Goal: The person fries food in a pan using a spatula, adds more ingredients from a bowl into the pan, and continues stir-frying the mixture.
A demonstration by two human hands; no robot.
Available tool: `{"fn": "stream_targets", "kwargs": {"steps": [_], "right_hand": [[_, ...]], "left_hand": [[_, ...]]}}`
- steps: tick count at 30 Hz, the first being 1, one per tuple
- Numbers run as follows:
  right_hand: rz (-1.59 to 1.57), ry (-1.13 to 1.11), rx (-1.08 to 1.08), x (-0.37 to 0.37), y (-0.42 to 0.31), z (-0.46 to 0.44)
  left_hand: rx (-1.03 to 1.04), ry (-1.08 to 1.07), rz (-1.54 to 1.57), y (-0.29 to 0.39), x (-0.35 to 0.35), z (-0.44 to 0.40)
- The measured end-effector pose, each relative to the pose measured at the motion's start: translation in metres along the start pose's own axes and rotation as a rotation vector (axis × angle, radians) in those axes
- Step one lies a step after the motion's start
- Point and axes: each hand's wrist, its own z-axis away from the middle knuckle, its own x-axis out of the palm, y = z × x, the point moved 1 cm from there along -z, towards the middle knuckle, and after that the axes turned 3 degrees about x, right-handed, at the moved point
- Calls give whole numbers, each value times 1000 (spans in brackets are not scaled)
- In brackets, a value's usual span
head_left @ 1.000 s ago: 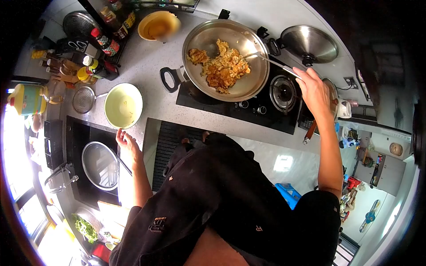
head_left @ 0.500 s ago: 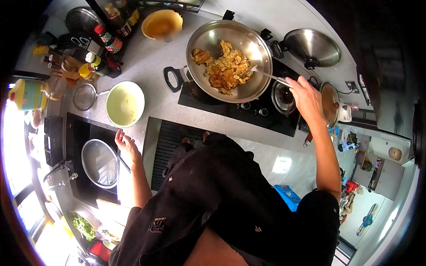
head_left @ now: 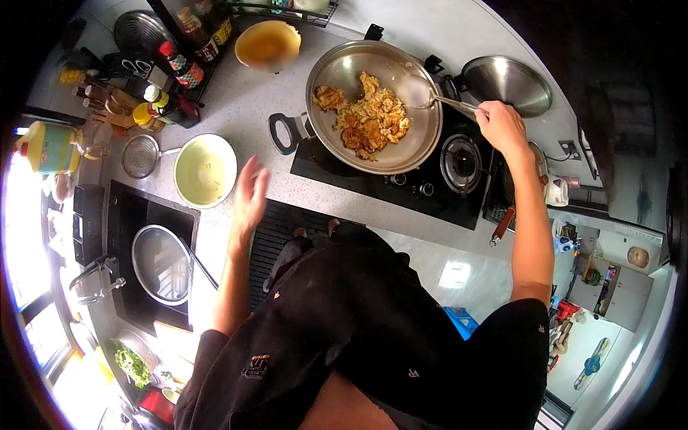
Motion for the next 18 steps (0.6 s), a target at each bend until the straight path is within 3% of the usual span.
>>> {"fn": "stream_targets", "kwargs": {"steps": [2,4,9,11,14,15,18], "right_hand": [[15,-132,72,3,10,-19],[25,-234,62,21,26,-43],[-105,-364,-1,64,23,-70],[-343,-310,-112,102,27,-76],[-632,-394,-51,130,19,-70],[-647,-420,31,132,18,-68],[-682,-231,-12,133,22,-60]], "left_hand": [[38,-67,13,26,34,-25],[-55,-45,22,18,56,-63],[-48,-6,106,20,65,-87],[-73,-44,88,27,60,-89],[-131,-104,18,25,56,-95],[-135,-104,18,26,56,-96],[-141,-105,14,25,55,-97]]}}
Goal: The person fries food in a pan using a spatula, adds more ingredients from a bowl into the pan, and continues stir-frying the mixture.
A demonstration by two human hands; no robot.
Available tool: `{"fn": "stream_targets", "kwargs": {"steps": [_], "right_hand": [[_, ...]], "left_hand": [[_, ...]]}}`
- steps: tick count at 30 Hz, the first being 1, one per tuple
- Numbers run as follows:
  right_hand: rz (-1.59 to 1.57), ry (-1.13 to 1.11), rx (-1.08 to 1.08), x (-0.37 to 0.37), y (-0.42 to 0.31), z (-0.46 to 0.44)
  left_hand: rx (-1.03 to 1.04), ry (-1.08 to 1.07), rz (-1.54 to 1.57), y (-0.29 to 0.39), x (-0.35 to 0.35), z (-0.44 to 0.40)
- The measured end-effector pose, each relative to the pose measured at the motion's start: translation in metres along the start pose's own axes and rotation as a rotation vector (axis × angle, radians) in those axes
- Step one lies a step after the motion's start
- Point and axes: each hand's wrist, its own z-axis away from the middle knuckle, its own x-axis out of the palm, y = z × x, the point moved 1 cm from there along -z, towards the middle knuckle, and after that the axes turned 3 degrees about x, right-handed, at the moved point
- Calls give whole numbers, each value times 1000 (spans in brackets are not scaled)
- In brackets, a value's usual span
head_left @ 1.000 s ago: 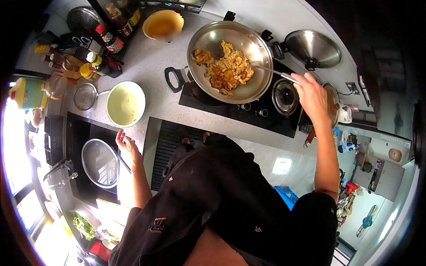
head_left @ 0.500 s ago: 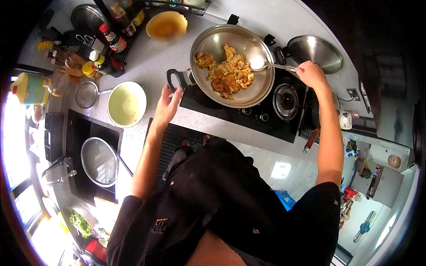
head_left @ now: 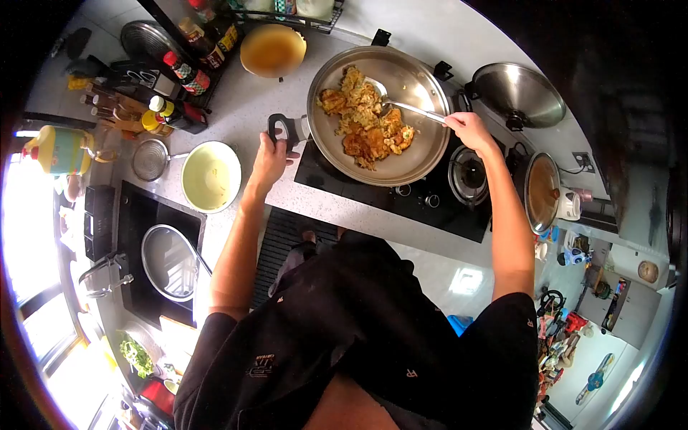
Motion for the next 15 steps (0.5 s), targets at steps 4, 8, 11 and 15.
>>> {"fn": "stream_targets", "kwargs": {"steps": [4,8,11,15], "right_hand": [[321,257,-133,-21,-37,28],[559,474,-270,-30,-53,48],[582,557,-242,-31,-70,62],[393,571,-249,-23,-71,62]], "left_hand": [[4,-15,-14,-4,-3,-5],[-2,-26,17,-7,-2,-7],[14,-25,22,-6,-2,-6],[23,-10,59,-11,-2,-9]]}}
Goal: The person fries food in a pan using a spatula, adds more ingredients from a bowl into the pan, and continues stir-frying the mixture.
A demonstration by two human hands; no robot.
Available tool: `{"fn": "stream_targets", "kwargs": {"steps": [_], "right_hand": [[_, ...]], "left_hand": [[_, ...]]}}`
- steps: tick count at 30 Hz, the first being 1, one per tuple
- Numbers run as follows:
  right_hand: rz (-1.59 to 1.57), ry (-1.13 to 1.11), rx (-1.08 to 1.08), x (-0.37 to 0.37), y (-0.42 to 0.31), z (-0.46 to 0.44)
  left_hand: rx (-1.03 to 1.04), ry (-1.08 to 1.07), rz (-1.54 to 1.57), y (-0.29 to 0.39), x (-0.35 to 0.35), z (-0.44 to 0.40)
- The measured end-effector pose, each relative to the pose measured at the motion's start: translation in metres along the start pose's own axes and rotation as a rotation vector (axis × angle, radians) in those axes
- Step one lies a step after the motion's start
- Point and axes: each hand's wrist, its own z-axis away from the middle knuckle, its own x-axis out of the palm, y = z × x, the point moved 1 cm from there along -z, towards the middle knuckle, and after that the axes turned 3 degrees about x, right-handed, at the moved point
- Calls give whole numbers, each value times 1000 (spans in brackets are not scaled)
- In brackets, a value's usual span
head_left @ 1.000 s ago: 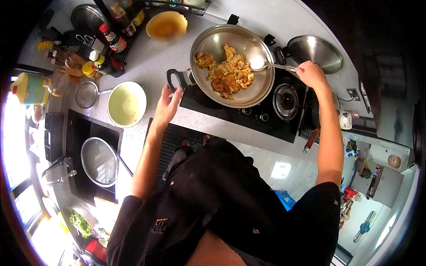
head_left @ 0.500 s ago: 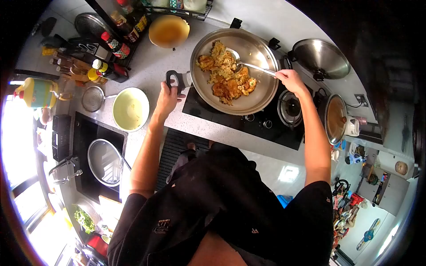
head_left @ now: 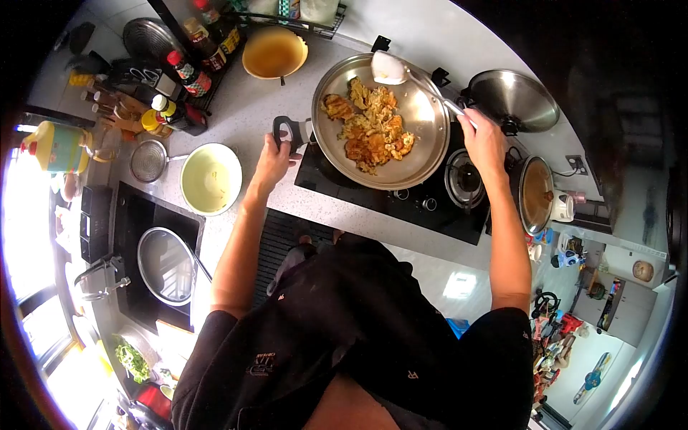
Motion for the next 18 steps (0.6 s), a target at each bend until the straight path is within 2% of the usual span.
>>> {"fn": "stream_targets", "kwargs": {"steps": [2,4,5,10,18], "right_hand": [[-116,-163,118,6,-11,1],[-90,-218,81,15,-24,3],[0,-304,129,14,-28,4],[88,-315,130,4,-17,5],[178,-368,135,-73,-25,22]], "left_hand": [[21,6,0,-1,1,1],[26,-5,-24,0,-1,0],[26,-12,-35,0,-1,-1],[7,-2,-48,7,1,2],[52,-12,7,-7,1,-1]]}}
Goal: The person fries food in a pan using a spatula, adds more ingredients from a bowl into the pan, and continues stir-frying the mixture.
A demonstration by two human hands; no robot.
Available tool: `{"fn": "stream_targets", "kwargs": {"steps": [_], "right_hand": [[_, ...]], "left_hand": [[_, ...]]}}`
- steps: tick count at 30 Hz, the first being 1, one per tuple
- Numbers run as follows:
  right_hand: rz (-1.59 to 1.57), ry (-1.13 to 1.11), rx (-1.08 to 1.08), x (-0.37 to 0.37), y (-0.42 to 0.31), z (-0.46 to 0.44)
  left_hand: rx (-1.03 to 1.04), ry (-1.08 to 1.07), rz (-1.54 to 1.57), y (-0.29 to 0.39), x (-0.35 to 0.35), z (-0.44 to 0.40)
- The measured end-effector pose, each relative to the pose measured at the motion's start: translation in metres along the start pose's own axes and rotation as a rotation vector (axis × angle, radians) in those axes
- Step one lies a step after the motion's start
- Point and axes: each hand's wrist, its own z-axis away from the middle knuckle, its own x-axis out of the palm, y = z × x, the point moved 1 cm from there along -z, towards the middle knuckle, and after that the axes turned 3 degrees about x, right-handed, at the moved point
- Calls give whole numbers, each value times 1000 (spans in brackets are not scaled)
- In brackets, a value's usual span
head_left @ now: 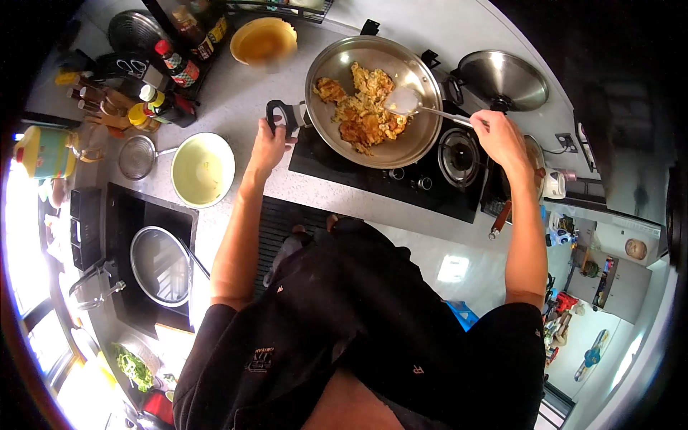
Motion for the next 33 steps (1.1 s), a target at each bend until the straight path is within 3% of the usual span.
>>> {"fn": "stream_targets", "kwargs": {"steps": [8,12,16,21,24,33], "right_hand": [[249,-256,107,-35,-30,12],[66,-454,5,20,-8,-5],[-100,-229,152,70,0,6],[-204,42,33,97,14,-1],[-201,43,32,103,20,-7],[278,195,-86,19,2,-17]], "left_hand": [[37,-11,-3,-7,-1,-3],[13,-27,4,-3,-1,-3],[12,-18,-2,2,-2,-2],[-27,-49,-76,2,-4,-5],[-39,-42,-71,9,-4,-2],[-13,-31,-48,7,-4,0]]}}
